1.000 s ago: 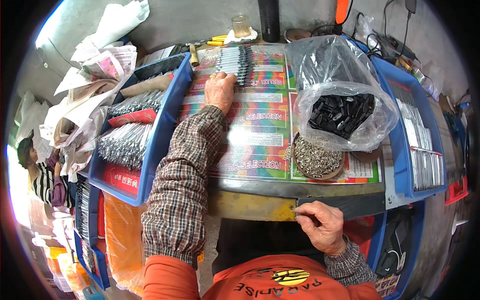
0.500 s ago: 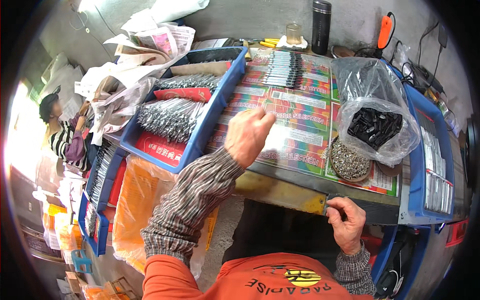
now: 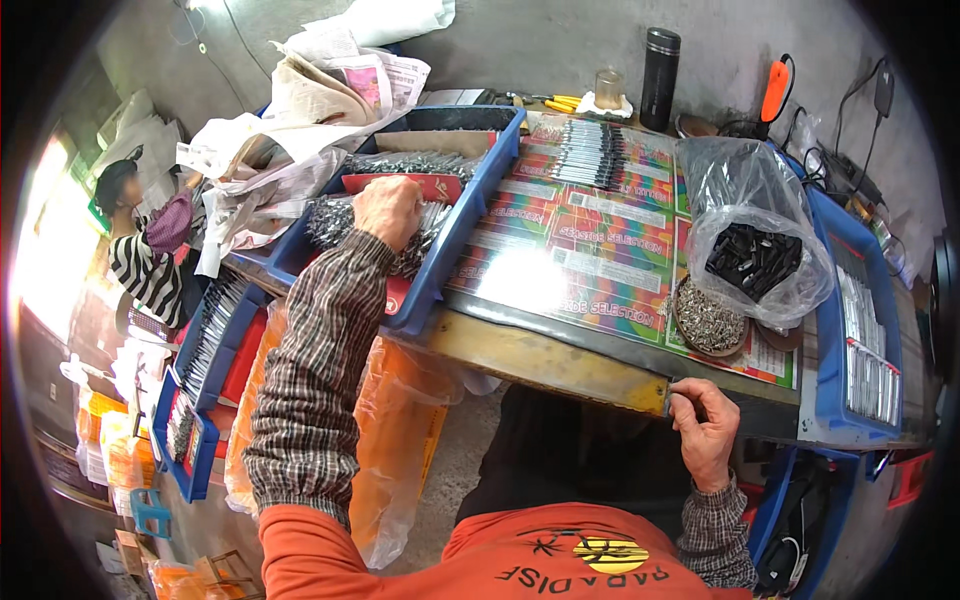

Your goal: The person assembles small plastic casings, metal clips, and small screws by hand, taking components from bins and fitting them together.

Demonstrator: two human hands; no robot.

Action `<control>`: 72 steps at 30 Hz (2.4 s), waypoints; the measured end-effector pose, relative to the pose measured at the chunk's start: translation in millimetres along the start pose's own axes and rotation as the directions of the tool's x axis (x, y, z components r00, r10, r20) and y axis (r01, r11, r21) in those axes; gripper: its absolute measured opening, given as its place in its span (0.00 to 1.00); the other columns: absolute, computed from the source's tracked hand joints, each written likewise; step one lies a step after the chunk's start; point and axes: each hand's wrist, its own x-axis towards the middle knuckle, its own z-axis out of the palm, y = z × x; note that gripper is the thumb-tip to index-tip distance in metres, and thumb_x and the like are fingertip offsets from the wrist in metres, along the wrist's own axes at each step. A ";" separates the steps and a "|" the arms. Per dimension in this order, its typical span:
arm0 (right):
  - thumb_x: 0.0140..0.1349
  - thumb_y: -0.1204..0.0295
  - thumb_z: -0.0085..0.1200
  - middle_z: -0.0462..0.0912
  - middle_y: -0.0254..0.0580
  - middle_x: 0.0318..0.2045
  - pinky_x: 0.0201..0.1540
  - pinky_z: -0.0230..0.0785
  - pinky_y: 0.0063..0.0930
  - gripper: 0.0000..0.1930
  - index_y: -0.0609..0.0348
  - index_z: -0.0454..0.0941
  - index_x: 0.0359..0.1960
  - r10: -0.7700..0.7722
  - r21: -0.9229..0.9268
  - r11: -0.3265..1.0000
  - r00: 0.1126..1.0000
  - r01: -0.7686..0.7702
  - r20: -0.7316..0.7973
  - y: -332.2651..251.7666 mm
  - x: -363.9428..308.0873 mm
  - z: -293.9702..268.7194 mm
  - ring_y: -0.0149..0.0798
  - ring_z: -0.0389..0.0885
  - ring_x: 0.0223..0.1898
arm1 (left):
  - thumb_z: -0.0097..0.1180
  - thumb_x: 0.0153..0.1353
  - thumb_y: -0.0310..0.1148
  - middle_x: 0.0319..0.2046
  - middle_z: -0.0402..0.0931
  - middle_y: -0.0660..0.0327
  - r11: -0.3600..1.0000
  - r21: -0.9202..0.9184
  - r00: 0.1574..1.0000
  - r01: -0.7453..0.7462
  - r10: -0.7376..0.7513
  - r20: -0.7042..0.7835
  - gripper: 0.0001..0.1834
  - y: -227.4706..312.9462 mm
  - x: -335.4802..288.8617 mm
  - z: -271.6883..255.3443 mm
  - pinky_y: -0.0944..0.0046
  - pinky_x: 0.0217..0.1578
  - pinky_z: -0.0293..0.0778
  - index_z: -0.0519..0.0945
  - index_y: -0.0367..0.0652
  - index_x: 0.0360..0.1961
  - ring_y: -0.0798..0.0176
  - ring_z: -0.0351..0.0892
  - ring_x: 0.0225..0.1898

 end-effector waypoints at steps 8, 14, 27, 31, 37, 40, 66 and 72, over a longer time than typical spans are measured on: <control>0.59 0.80 0.56 0.79 0.35 0.27 0.28 0.67 0.18 0.04 0.67 0.78 0.35 0.020 -0.001 1.000 0.999 -0.020 -0.025 -1.6 -1.7 -0.8 0.23 0.75 0.25 | 0.58 0.50 0.33 0.29 0.82 0.49 0.989 0.140 0.987 0.035 -0.057 0.152 0.08 9.0 26.7 12.5 0.51 0.33 0.78 0.84 0.42 0.28 0.46 0.83 0.33; 0.58 0.79 0.57 0.81 0.39 0.28 0.31 0.71 0.21 0.04 0.65 0.80 0.35 0.024 -0.021 0.999 0.999 -0.024 -0.021 -5.9 5.0 1.3 0.27 0.78 0.27 | 0.57 0.56 0.38 0.42 0.82 0.55 0.963 0.192 0.891 0.188 -0.250 0.378 0.10 23.9 41.9 -3.3 0.50 0.44 0.77 0.86 0.60 0.39 0.51 0.82 0.46; 0.57 0.79 0.59 0.80 0.41 0.27 0.28 0.70 0.26 0.04 0.64 0.79 0.34 -0.266 -0.307 0.914 0.963 0.265 0.038 -25.8 0.1 -71.5 0.36 0.79 0.25 | 0.57 0.52 0.32 0.38 0.80 0.43 0.978 0.178 0.939 0.110 -0.161 0.304 0.11 -7.6 50.8 29.5 0.47 0.42 0.77 0.79 0.37 0.36 0.42 0.80 0.43; 0.58 0.79 0.58 0.80 0.41 0.26 0.27 0.68 0.24 0.04 0.66 0.79 0.33 -0.282 -0.427 0.875 0.957 0.228 -0.066 -32.6 -0.5 -107.2 0.32 0.77 0.24 | 0.59 0.50 0.31 0.38 0.79 0.40 0.986 0.131 0.947 0.104 -0.138 0.291 0.13 -37.1 58.7 48.6 0.47 0.43 0.76 0.78 0.34 0.36 0.41 0.80 0.44; 0.57 0.75 0.57 0.81 0.45 0.29 0.30 0.71 0.35 0.04 0.60 0.78 0.33 -0.302 -0.726 0.687 0.905 -0.010 -0.299 -37.0 7.9 -169.9 0.48 0.81 0.29 | 0.61 0.42 0.29 0.38 0.79 0.41 0.967 0.096 0.947 0.235 -0.251 0.203 0.17 -15.4 48.4 37.9 0.48 0.43 0.76 0.77 0.34 0.36 0.42 0.79 0.44; 0.56 0.74 0.57 0.80 0.47 0.29 0.32 0.71 0.42 0.04 0.61 0.78 0.31 -0.335 -0.860 0.494 0.884 -0.130 -0.327 -14.5 15.9 -208.6 0.52 0.80 0.31 | 0.58 0.45 0.29 0.36 0.79 0.44 0.973 0.127 0.969 0.191 -0.208 0.132 0.13 -36.8 45.7 48.1 0.48 0.40 0.75 0.76 0.37 0.34 0.42 0.79 0.42; 0.45 0.72 0.59 0.81 0.52 0.22 0.33 0.72 0.40 0.07 0.65 0.81 0.22 0.002 -0.668 0.645 0.875 -0.371 -0.484 17.0 27.6 -262.8 0.50 0.81 0.28 | 0.54 0.60 0.21 0.22 0.70 0.71 0.392 -0.920 0.999 0.024 0.020 0.035 0.01 150.3 -76.0 -49.0 0.77 0.23 0.61 0.76 0.35 0.31 0.80 0.65 0.23; 0.48 0.75 0.56 0.78 0.47 0.17 0.26 0.66 0.32 0.06 0.68 0.77 0.23 -0.108 -0.647 0.693 0.842 -0.317 -0.529 -19.3 18.8 -225.2 0.39 0.76 0.19 | 0.54 0.60 0.20 0.21 0.71 0.70 0.217 -0.965 0.985 0.148 0.051 0.163 0.02 177.7 -107.8 -65.1 0.77 0.19 0.60 0.76 0.35 0.31 0.81 0.65 0.19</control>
